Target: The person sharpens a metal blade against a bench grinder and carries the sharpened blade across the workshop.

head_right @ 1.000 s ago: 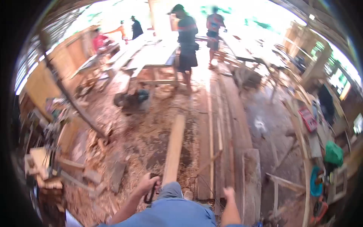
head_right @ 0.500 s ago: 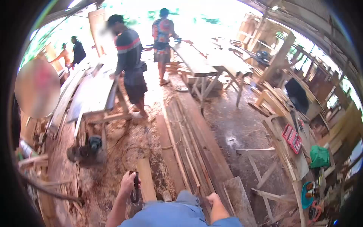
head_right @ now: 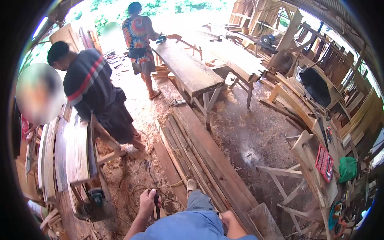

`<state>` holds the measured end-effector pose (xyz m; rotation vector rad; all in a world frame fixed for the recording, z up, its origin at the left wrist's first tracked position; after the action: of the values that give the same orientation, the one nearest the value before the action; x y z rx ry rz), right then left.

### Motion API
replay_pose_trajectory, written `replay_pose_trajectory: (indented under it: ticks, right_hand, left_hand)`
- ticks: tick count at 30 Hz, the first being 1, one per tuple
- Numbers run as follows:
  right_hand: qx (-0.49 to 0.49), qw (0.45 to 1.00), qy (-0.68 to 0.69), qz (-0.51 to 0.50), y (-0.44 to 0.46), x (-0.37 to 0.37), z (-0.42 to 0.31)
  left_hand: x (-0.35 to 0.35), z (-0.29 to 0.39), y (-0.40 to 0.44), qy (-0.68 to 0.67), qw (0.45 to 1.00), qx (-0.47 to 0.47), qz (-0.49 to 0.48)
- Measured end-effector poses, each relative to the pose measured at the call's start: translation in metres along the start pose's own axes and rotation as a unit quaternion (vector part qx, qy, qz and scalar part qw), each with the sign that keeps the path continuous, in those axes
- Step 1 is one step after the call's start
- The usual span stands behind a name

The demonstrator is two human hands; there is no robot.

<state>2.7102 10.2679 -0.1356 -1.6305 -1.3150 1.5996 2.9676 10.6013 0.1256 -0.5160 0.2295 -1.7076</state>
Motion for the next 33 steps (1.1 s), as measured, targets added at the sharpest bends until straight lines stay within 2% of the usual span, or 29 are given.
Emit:
replay_pose_trajectory:
  ticks: [2,4,6,8,11,13,16,18,20,22,23,24,26,28,30,32,33]
  right_hand:
    - [-0.131,0.984,-0.115,0.025,0.082,-0.026,-0.056]
    - [-0.15,0.989,-0.011,0.017,0.11,-0.068,-0.135]
    - [-0.19,0.973,0.085,0.097,0.099,-0.112,-0.223]
    - [-0.201,0.964,0.136,0.109,0.078,-0.156,-0.302]
    - [-0.209,0.955,0.18,0.111,0.097,-0.177,-0.366]
    - [-0.198,0.958,0.172,0.113,0.109,-0.171,-0.377]
    - [-0.125,0.97,0.15,0.146,0.093,-0.157,-0.378]
    - [-0.016,0.99,0.103,0.093,0.09,-0.141,-0.353]
    - [-0.03,0.996,0.021,0.078,0.09,-0.12,-0.307]
    - [0.057,0.995,0.072,0.028,0.052,-0.129,-0.296]
    - [0.063,0.99,0.089,0.094,0.052,-0.125,-0.281]
    - [0.112,0.976,0.155,0.109,0.024,-0.139,-0.292]
    - [0.119,0.949,0.256,0.138,0.03,-0.136,-0.263]
    - [0.067,0.914,0.343,0.208,0.049,-0.121,-0.233]
    - [0.067,0.908,0.363,0.197,0.089,-0.096,-0.19]
    - [0.117,0.86,0.465,0.174,0.025,-0.141,-0.252]
    - [0.131,0.863,0.46,0.163,0.043,-0.139,-0.242]
  left_hand:
    - [0.02,0.037,0.034,0.032,0.999,-0.03,0.005]
    - [0.023,0.059,0.073,0.022,0.999,-0.031,-0.006]
    - [0.024,0.084,0.113,-0.003,1.0,-0.025,0.009]
    - [0.018,0.101,0.154,-0.019,1.0,-0.012,0.01]
    - [0.016,0.126,0.216,-0.018,0.999,-0.031,0.016]
    - [0.013,0.137,0.253,-0.017,0.998,-0.063,0.019]
    - [0.014,0.16,0.313,0.036,0.996,-0.032,-0.069]
    - [0.012,0.175,0.355,0.034,0.996,-0.042,-0.076]
    - [0.014,0.196,0.393,0.049,0.994,0.007,-0.094]
    - [0.017,0.218,0.425,0.038,0.995,0.007,-0.095]
    - [0.02,0.226,0.44,0.021,0.994,0.005,-0.105]
    - [0.024,0.233,0.456,0.001,0.993,0.005,-0.115]
    - [0.038,0.242,0.484,0.017,0.995,-0.008,-0.103]
    - [0.064,0.246,0.507,0.025,0.991,-0.002,-0.134]
    - [0.1,0.243,0.531,0.019,0.984,-0.015,-0.178]
    - [0.148,0.235,0.543,0.036,0.978,-0.043,-0.199]
    - [0.18,0.233,0.544,0.054,0.977,-0.03,-0.205]
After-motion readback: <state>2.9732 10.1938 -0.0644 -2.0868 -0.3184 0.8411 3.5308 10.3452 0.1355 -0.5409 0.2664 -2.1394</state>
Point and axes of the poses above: each hand's wrist, its own y-axis towards the middle knuckle, its own x-axis out of the palm, z = x × y, the point moved 1 cm from there along y, towards the middle knuckle, and after that the axes turned 13 degrees about -y, right-handed, at the moved point
